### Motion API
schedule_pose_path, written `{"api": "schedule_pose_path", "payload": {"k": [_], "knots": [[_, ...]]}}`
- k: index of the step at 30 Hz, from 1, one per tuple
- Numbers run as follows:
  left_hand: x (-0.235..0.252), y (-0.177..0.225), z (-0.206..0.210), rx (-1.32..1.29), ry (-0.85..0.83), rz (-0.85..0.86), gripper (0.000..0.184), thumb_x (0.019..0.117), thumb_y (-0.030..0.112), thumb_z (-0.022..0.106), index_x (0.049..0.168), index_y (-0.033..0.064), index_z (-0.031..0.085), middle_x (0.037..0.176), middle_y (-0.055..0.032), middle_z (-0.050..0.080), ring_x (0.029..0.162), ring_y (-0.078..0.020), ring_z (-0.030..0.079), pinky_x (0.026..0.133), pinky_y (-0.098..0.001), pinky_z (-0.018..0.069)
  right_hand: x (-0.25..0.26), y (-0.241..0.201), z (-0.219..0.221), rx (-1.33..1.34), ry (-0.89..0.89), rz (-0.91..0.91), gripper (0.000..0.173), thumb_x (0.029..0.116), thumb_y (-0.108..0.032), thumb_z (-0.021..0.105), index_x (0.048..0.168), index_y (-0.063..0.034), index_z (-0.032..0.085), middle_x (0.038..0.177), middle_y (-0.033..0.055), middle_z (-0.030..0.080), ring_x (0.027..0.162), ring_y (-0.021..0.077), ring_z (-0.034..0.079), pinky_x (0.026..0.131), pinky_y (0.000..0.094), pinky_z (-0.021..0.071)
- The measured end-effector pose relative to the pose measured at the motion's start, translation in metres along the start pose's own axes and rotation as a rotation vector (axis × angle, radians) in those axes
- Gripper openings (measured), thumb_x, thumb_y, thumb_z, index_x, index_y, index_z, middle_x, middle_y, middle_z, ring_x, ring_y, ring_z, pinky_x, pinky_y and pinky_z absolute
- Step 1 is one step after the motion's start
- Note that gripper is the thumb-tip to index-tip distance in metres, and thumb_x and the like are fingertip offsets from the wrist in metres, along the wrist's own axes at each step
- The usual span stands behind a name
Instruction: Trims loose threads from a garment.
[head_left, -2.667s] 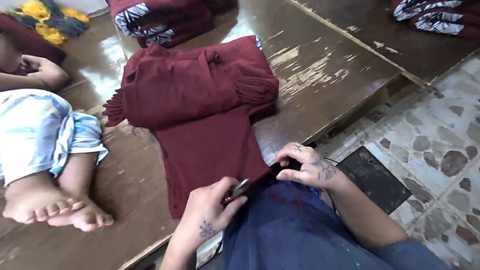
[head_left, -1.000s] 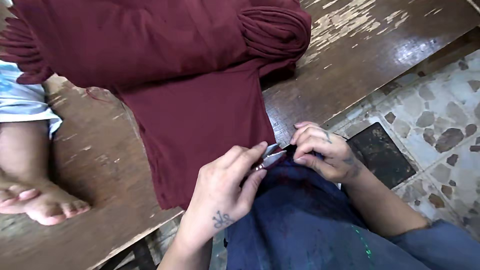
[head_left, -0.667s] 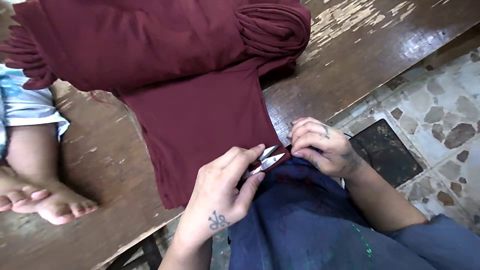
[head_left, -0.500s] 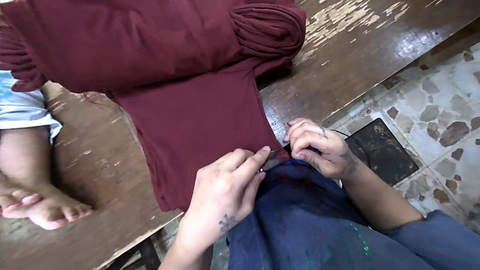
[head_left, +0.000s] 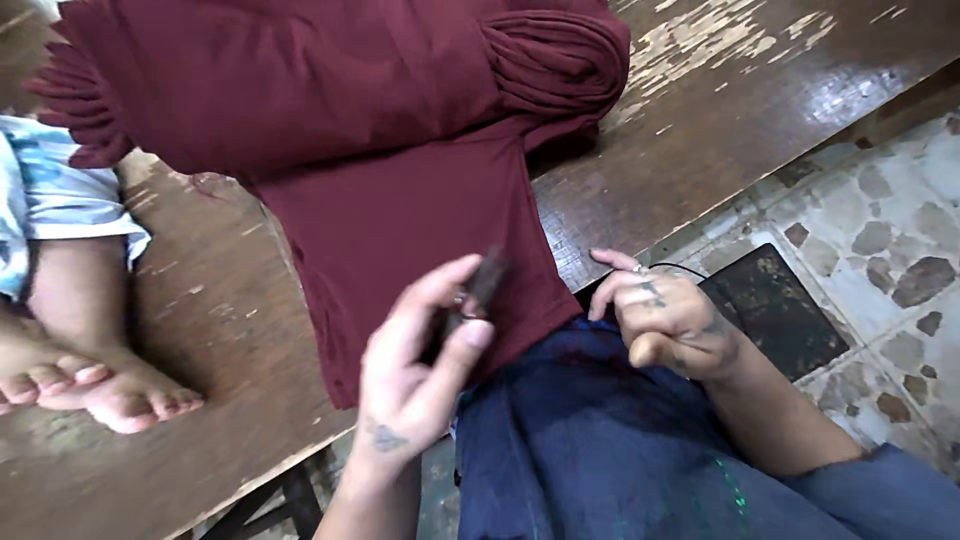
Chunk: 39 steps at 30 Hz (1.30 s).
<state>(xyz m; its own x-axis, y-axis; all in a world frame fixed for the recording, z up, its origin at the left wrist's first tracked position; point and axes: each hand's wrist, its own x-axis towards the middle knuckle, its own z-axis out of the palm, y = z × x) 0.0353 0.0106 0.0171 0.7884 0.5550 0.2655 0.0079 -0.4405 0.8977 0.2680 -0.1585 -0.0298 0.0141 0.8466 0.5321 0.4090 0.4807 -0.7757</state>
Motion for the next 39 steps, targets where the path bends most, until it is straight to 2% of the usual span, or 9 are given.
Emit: {"api": "schedule_pose_path", "payload": {"k": [6,9,12,17,23,27,32,35,39], "knots": [[-0.001,-0.011,-0.01,-0.375,0.159,-0.125,0.039,0.1027,0.038,0.06,0.138,0.0202,0.054,0.089,0.0058,0.065,0.057,-0.0021,0.054,0.049,-0.016,0.0478,0.026,-0.008,0.042,-0.497,0.01,-0.087,0.034,0.0996,-0.042,0.063,0.123,-0.0193,0.071,0.122,0.0119,0.066,0.124,0.0294,0.057,0.109,0.0503,0.0419],[-0.014,-0.006,-0.016,0.192,-0.087,0.001,0.053,0.0959,0.053,0.065,0.135,0.0189,0.056,0.084,0.0074,0.059,0.066,0.0009,0.054,0.06,-0.0171,0.0476,0.029,0.004,0.042,-0.398,0.079,-0.142,0.015,0.0987,-0.016,0.066,0.096,-0.0101,0.079,0.096,0.0088,0.073,0.102,0.0233,0.067,0.094,0.0405,0.0515],[-0.023,-0.004,-0.025,0.536,-0.305,0.141,0.024,0.0984,0.032,0.057,0.101,0.0103,0.068,0.077,-0.0015,0.066,0.066,-0.0094,0.06,0.058,-0.0285,0.049,0.019,-0.005,0.014,-0.308,0.143,-0.07,0.019,0.1007,-0.016,0.064,0.091,-0.0043,0.075,0.084,0.0042,0.069,0.088,0.0115,0.066,0.081,0.0249,0.0554],[-0.002,0.002,-0.031,0.316,-0.288,0.152,0.02,0.1054,0.024,0.048,0.097,0.0104,0.06,0.098,0.0001,0.062,0.09,-0.0032,0.06,0.078,-0.0201,0.0516,0.026,-0.022,0.02,-0.412,0.16,-0.014,0.045,0.1013,-0.048,0.06,0.102,-0.005,0.073,0.087,0.0058,0.068,0.087,0.0125,0.065,0.076,0.0261,0.0553],[0.016,-0.014,-0.013,-0.128,0.02,-0.123,0.029,0.0968,0.015,0.062,0.126,0.0157,0.062,0.075,0.0095,0.062,0.063,-0.0008,0.059,0.058,-0.0179,0.0523,0.05,0.019,0.005,0.129,-0.012,0.122,0.023,0.0863,0.004,0.061,0.109,0.0018,0.066,0.095,0.0037,0.068,0.084,0.0044,0.066,0.074,0.0193,0.0579],[0.014,-0.014,-0.013,-0.236,0.028,-0.163,0.033,0.0952,0.009,0.06,0.127,0.015,0.064,0.069,0.0087,0.06,0.058,-0.0009,0.057,0.055,-0.017,0.0511,0.054,0.01,0.003,-0.022,-0.054,0.101,0.033,0.0832,-0.002,0.059,0.116,0.0002,0.064,0.099,0.0032,0.063,0.091,0.0063,0.061,0.081,0.0199,0.0549],[0.012,-0.016,-0.014,-0.27,0.004,-0.124,0.034,0.0973,0.013,0.06,0.131,0.0146,0.064,0.076,0.0071,0.068,0.065,-0.0012,0.063,0.063,-0.0191,0.0561,0.072,-0.007,0.045,-0.385,0.053,-0.093,0.034,0.0939,-0.035,0.067,0.117,-0.0105,0.074,0.125,0.0147,0.066,0.128,0.0307,0.056,0.106,0.0462,0.0486],[0.009,-0.018,-0.015,-0.215,-0.028,-0.067,0.035,0.0981,0.013,0.06,0.133,0.0119,0.062,0.078,0.007,0.066,0.067,-0.0019,0.063,0.065,-0.0199,0.0558,0.075,0.001,0.052,-0.185,0.117,-0.144,0.016,0.0971,-0.019,0.066,0.091,-0.0093,0.076,0.114,0.0108,0.07,0.129,0.029,0.057,0.111,0.0452,0.0454],[0.002,-0.015,-0.014,-0.204,-0.036,-0.039,0.037,0.0968,0.012,0.065,0.133,0.0132,0.061,0.079,0.009,0.069,0.064,0.0019,0.06,0.058,-0.0148,0.0509,0.06,-0.017,0.031,-0.144,-0.007,-0.139,0.025,0.1022,-0.022,0.059,0.086,-0.0104,0.074,0.11,0.0071,0.07,0.133,0.0276,0.053,0.116,0.0457,0.0411]]}}
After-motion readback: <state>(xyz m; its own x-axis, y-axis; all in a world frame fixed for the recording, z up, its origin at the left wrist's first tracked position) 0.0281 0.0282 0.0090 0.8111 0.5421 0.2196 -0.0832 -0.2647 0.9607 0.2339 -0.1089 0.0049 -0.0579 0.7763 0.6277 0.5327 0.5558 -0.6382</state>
